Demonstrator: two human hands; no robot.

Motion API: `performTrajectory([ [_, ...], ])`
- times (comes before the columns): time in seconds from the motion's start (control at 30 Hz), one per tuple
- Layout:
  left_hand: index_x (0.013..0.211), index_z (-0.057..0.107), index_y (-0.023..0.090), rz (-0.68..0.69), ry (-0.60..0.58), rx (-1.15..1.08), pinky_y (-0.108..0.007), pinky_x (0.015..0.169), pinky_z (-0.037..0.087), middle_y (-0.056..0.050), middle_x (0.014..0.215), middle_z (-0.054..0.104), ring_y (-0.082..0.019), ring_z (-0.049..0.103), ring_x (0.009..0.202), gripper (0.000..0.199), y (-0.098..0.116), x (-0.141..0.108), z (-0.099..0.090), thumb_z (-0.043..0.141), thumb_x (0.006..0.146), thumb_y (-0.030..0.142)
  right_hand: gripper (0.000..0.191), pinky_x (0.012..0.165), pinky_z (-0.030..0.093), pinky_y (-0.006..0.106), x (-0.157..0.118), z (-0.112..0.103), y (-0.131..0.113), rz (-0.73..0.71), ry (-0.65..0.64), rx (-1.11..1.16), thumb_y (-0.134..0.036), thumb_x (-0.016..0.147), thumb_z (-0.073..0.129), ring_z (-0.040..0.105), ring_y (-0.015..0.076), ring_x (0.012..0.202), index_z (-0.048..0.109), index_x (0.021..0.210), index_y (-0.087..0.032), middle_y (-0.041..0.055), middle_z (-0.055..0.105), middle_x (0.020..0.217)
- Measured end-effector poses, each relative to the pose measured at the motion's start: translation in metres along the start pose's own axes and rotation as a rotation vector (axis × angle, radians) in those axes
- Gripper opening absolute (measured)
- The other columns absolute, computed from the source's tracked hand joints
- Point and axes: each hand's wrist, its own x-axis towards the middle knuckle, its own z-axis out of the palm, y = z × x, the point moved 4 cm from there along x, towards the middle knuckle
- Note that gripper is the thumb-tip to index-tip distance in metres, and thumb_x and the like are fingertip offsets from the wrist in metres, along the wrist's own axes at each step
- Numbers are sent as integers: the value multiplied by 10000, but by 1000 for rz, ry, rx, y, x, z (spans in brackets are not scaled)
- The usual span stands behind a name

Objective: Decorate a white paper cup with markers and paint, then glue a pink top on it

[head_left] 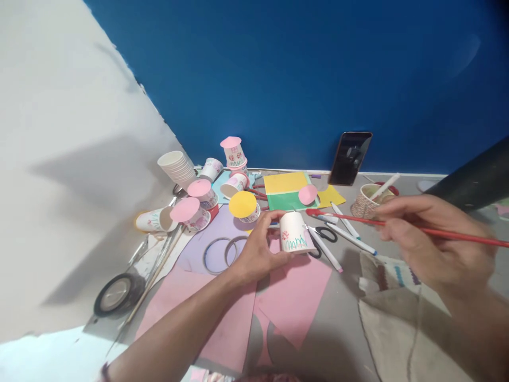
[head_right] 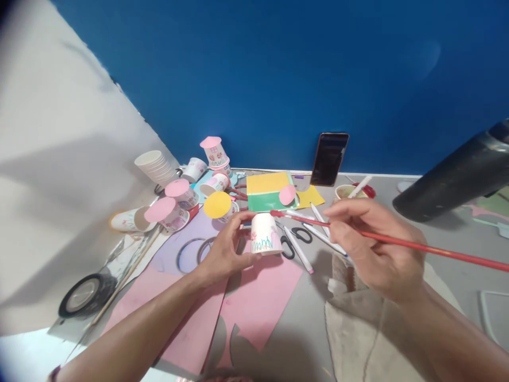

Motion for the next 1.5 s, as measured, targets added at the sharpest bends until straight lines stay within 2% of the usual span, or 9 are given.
performTrajectory([
  [0.1,1323,556,256,-5,13,11,-471,1061,534,-109,1420,590,-315,621,1258,712,3,1,-1,885,692,281,138,519,530,324,0,3,-4,-73,-173,-39,-207,965,706,734,205,671,799,959,-308,16,779,797],
  [0.17,1318,556,253,-3,21,29,-478,1072,533,-109,1411,590,-317,616,1269,715,4,1,-1,888,685,288,175,465,518,333,1,6,-6,-81,-214,-23,-209,984,674,706,198,595,796,928,-320,22,784,798],
  [0.43,1328,550,252,18,-8,45,-522,1135,517,-119,1424,578,-323,612,1304,697,6,-1,2,865,706,283,193,385,488,357,-6,14,-7,92,-148,-1,-317,1018,651,632,195,490,808,917,-365,35,778,752],
  [0.6,1323,548,252,35,-13,73,-515,1141,516,-120,1424,573,-327,590,1345,698,5,-1,1,863,701,275,200,387,512,354,-5,17,-4,13,-198,-14,-316,1019,642,642,207,488,811,925,-369,21,727,670],
  [0.73,1321,556,255,26,-12,72,-510,1132,516,-111,1420,581,-325,598,1326,693,6,-1,1,855,696,258,210,431,554,358,-4,18,-2,-19,-230,-15,-293,1027,630,658,202,507,804,926,-353,26,774,747],
  [0.87,1337,552,257,-4,-18,82,-507,1121,513,-102,1407,598,-314,621,1278,702,8,-2,1,853,703,246,167,433,545,284,-2,17,-4,-23,-190,-28,-259,1015,670,674,167,525,801,920,-300,16,792,764],
  [1.0,1328,565,266,3,-20,90,-492,1115,519,-95,1408,601,-310,618,1284,686,9,-2,2,859,709,227,190,448,528,202,1,19,-8,-76,-253,-28,-247,1018,666,665,112,500,788,875,-269,-20,771,710],
  [1.23,1334,570,271,-1,-17,72,-495,1127,514,-98,1426,582,-317,610,1297,719,9,-1,3,902,696,268,206,480,536,148,3,21,-11,-80,-240,-59,-262,1026,660,681,81,516,780,859,-259,-31,781,734],
  [1.5,1330,571,269,-27,-35,-17,-495,1114,515,-88,1414,596,-313,634,1267,723,5,0,3,849,670,173,237,476,545,185,3,16,-7,-85,-229,-97,-282,1033,655,705,111,540,781,838,-239,3,794,749],
])
